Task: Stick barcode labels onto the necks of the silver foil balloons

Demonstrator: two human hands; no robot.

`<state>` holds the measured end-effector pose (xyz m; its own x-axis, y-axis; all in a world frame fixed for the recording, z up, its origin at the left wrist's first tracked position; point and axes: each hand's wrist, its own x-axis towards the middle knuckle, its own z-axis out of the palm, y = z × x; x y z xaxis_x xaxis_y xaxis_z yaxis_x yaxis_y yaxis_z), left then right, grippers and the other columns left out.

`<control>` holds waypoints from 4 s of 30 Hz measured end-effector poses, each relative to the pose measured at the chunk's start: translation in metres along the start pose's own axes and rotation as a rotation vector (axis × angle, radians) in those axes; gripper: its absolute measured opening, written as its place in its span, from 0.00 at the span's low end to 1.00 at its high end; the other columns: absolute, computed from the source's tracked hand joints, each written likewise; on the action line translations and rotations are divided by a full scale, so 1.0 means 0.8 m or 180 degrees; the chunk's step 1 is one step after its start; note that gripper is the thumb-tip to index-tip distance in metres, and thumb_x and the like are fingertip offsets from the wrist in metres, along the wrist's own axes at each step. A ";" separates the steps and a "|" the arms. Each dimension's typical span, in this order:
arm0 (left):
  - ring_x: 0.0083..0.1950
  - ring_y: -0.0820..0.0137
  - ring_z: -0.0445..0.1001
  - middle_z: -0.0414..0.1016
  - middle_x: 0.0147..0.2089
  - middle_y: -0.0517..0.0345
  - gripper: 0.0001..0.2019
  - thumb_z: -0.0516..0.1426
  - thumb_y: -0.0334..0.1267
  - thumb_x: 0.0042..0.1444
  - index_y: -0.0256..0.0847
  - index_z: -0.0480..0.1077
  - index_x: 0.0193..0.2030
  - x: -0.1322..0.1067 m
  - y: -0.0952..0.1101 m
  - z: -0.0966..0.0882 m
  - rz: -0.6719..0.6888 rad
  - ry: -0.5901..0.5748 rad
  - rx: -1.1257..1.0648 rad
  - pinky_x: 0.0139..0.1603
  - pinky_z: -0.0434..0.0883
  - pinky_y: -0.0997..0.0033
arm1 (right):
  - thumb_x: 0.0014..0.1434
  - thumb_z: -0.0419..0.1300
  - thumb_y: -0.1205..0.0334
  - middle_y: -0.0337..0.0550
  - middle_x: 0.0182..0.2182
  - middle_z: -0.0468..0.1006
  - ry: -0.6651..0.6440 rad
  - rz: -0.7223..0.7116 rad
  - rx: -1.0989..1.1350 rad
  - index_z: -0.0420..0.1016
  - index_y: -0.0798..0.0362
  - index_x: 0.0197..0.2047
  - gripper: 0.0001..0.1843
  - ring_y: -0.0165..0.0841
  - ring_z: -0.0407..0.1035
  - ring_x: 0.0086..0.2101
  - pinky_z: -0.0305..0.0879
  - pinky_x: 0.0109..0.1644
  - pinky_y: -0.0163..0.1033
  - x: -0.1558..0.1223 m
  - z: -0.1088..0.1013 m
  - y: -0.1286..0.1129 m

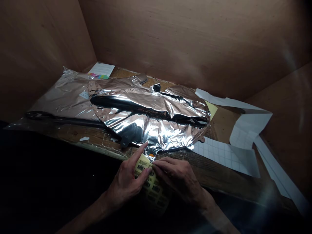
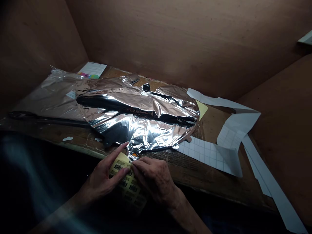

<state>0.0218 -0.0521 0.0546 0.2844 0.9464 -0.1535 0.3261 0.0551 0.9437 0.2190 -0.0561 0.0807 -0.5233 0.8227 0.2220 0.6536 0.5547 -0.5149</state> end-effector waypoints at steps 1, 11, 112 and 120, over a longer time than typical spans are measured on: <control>0.62 0.61 0.70 0.67 0.65 0.53 0.32 0.56 0.41 0.58 0.44 0.56 0.69 -0.001 -0.001 0.000 0.0008 -0.0007 0.0010 0.64 0.67 0.62 | 0.69 0.51 0.65 0.43 0.33 0.79 -0.0052 -0.0092 -0.0147 0.76 0.54 0.43 0.12 0.27 0.73 0.28 0.68 0.30 0.30 0.000 0.001 0.001; 0.61 0.63 0.70 0.69 0.63 0.56 0.27 0.57 0.39 0.57 0.45 0.63 0.64 0.003 -0.002 0.001 -0.0009 -0.0112 -0.0095 0.62 0.68 0.67 | 0.65 0.54 0.69 0.41 0.27 0.77 0.0731 -0.0201 -0.0701 0.74 0.54 0.33 0.10 0.26 0.71 0.25 0.65 0.29 0.30 -0.004 0.028 0.005; 0.38 0.68 0.77 0.81 0.37 0.55 0.16 0.53 0.41 0.58 0.41 0.79 0.46 0.053 -0.002 -0.024 -0.0157 -0.0420 0.0270 0.42 0.72 0.72 | 0.40 0.72 0.42 0.37 0.18 0.70 -0.0118 0.1768 0.2077 0.68 0.56 0.22 0.27 0.24 0.61 0.18 0.54 0.20 0.29 0.178 -0.064 0.108; 0.20 0.76 0.63 0.65 0.19 0.67 0.27 0.56 0.54 0.58 0.37 0.67 0.58 0.082 0.022 -0.023 -0.0237 0.0610 -0.0109 0.22 0.59 0.79 | 0.49 0.69 0.46 0.38 0.19 0.70 -0.0102 0.1742 0.1712 0.69 0.55 0.23 0.22 0.26 0.63 0.20 0.57 0.21 0.30 0.102 -0.029 0.084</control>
<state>0.0300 0.0167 0.0666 0.0829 0.9824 -0.1677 0.3079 0.1348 0.9418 0.2334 0.0512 0.0835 -0.2228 0.9540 -0.2004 0.4724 -0.0742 -0.8782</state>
